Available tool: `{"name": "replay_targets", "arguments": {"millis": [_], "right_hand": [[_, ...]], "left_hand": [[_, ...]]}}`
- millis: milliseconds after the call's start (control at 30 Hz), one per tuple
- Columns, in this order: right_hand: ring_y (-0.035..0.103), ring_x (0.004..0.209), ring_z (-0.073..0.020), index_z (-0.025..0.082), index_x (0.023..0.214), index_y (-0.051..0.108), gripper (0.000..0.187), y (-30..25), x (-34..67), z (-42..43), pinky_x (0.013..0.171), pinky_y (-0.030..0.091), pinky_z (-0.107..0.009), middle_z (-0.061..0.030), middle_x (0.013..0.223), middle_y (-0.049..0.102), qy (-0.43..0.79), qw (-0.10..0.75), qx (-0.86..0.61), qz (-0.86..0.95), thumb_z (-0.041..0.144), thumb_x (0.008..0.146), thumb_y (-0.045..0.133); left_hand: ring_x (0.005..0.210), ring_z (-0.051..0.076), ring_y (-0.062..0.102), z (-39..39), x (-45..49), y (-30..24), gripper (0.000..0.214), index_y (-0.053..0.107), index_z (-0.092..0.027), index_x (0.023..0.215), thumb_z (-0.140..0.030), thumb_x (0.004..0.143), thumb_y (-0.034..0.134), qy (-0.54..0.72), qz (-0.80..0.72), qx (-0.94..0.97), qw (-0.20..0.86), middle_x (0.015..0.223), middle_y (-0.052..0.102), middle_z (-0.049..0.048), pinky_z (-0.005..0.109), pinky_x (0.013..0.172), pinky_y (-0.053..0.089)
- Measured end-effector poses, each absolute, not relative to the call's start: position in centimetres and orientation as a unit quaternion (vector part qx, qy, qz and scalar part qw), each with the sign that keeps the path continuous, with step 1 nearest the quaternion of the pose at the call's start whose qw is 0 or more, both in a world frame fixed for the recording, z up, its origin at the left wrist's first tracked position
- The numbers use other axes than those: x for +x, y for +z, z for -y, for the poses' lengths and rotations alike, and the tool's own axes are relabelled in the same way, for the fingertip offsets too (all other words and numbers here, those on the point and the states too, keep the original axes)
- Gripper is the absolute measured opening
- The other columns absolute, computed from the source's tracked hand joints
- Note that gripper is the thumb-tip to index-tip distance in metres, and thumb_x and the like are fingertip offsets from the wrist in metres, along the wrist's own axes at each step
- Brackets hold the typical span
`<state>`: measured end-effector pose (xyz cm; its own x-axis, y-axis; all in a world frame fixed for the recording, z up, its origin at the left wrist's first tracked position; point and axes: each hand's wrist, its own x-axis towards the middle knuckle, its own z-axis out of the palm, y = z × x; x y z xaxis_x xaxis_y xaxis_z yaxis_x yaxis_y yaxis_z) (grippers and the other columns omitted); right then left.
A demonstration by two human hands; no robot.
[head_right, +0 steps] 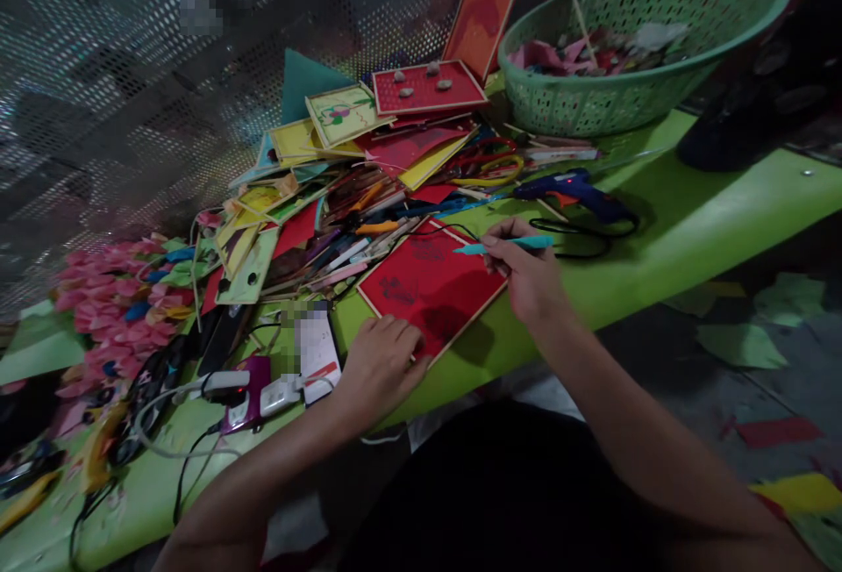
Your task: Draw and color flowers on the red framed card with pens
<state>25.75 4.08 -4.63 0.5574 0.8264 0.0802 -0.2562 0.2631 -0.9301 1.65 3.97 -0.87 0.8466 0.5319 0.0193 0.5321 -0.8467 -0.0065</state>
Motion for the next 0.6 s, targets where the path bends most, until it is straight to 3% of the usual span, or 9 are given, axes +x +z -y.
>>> {"name": "replay_targets", "arguments": {"millis": [167, 300, 367, 400, 467, 600], "right_hand": [[0.046, 0.05, -0.0113, 0.026, 0.073, 0.063, 0.023, -5.0, 25.8, -4.0, 0.044, 0.032, -0.028, 0.0034, 0.06, 0.053, 0.365, 0.738, -0.487, 0.29, 0.036, 0.076, 0.083], [0.051, 0.055, -0.0122, 0.026, 0.08, 0.066, 0.016, -5.0, 25.9, -3.9, 0.048, 0.039, -0.028, 0.0027, 0.068, 0.058, 0.359, 0.748, -0.491, 0.265, 0.032, 0.077, 0.081], [0.056, 0.06, -0.0134, 0.026, 0.085, 0.068, 0.015, -4.9, 25.9, -3.9, 0.051, 0.041, -0.027, 0.0028, 0.068, 0.057, 0.362, 0.748, -0.49, 0.263, 0.032, 0.077, 0.08], [0.057, 0.061, -0.0139, 0.026, 0.086, 0.069, 0.016, -4.8, 25.9, -3.9, 0.051, 0.042, -0.027, 0.003, 0.068, 0.056, 0.364, 0.749, -0.488, 0.262, 0.032, 0.077, 0.081], [0.058, 0.062, -0.0142, 0.027, 0.086, 0.07, 0.016, -4.8, 26.0, -3.8, 0.051, 0.042, -0.027, 0.003, 0.069, 0.055, 0.363, 0.752, -0.485, 0.26, 0.032, 0.076, 0.081], [0.048, 0.056, -0.0132, 0.028, 0.084, 0.071, 0.012, -4.8, 26.1, -3.7, 0.05, 0.041, -0.03, 0.0018, 0.072, 0.058, 0.356, 0.747, -0.496, 0.264, 0.03, 0.076, 0.08]], "left_hand": [[0.086, 0.022, 0.064, -4.5, 1.8, -0.5, 0.011, 0.064, -0.019, 0.092, -0.019, 0.095, 0.053, 0.004, 0.284, -0.959, 0.0, 0.088, 0.071, 0.0048, 0.038, 0.076, 0.04], [0.085, 0.022, 0.062, -3.1, 1.5, 1.6, 0.012, 0.063, -0.02, 0.093, -0.019, 0.095, 0.052, -0.01, 0.263, -0.964, -0.02, 0.087, 0.07, 0.0034, 0.039, 0.076, 0.04], [0.075, 0.018, 0.058, -1.5, 1.6, 2.7, 0.01, 0.061, -0.024, 0.086, -0.029, 0.094, 0.058, -0.008, 0.185, -0.981, -0.061, 0.08, 0.067, -0.0019, 0.037, 0.07, 0.039], [0.074, 0.017, 0.058, -0.7, 1.7, 3.1, 0.013, 0.061, -0.024, 0.086, -0.033, 0.095, 0.059, 0.02, 0.075, -0.989, -0.124, 0.079, 0.067, -0.0024, 0.037, 0.069, 0.04], [0.083, 0.015, 0.062, 0.7, 2.0, 3.4, 0.018, 0.064, -0.023, 0.097, -0.04, 0.098, 0.059, 0.073, -0.095, -0.963, -0.241, 0.087, 0.071, -0.0034, 0.034, 0.072, 0.044], [0.095, 0.017, 0.065, 1.7, 2.7, 1.5, 0.02, 0.065, -0.02, 0.111, -0.033, 0.099, 0.055, 0.048, -0.06, -0.979, -0.189, 0.103, 0.073, 0.0017, 0.034, 0.086, 0.047]]}}
